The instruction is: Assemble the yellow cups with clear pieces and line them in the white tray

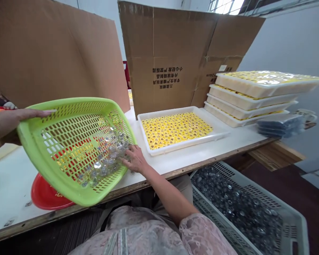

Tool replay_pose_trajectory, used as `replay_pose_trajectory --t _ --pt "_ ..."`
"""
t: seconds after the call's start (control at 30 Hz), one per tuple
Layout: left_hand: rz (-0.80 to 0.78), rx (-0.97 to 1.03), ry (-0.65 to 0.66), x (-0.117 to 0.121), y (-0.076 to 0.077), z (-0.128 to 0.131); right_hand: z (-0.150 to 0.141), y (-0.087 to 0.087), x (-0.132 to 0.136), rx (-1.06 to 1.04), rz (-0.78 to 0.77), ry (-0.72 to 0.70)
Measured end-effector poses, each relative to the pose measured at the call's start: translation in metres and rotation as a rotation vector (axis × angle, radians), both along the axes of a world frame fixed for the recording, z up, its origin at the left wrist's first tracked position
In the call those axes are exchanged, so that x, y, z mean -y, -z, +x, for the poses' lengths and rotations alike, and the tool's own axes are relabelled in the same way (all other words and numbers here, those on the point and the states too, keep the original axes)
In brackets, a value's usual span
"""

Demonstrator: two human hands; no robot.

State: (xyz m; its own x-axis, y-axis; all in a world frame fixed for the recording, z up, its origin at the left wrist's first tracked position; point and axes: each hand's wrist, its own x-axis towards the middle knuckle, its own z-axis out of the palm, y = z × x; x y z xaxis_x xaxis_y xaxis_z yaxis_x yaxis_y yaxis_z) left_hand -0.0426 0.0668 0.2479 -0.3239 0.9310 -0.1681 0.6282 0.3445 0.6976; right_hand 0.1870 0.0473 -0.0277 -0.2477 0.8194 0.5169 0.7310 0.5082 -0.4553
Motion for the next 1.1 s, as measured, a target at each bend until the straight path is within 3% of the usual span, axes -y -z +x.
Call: replay_pose_trajectory --t 0.2,0.37,0.6,0.7,0.87,0.97,1.1 --pt "0.046 0.043 0.111 -0.004 0.0 -0.022 0.004 0.021 0.02 -0.194 0.045 -0.012" --pt "0.067 0.015 0.095 -0.001 -0.001 -0.028 0.0 0.006 0.017 -0.221 0.039 -0.005" --pt "0.089 0.059 0.055 0.001 0.008 -0.032 -0.031 -0.033 -0.032 0.071 -0.075 0.025" --pt "0.105 0.074 0.057 0.0 0.013 -0.037 -0.039 -0.033 -0.039 0.205 -0.14 0.001" --pt "0.121 0.122 0.028 -0.001 0.019 -0.048 -0.034 -0.024 -0.022 0.28 -0.107 -0.026" --pt "0.118 0.175 0.003 -0.003 0.025 -0.063 -0.023 -0.019 -0.01 0.206 -0.075 -0.03" --pt "0.078 0.26 -0.028 -0.002 0.043 -0.095 -0.007 -0.013 0.001 -0.055 -0.014 0.002"
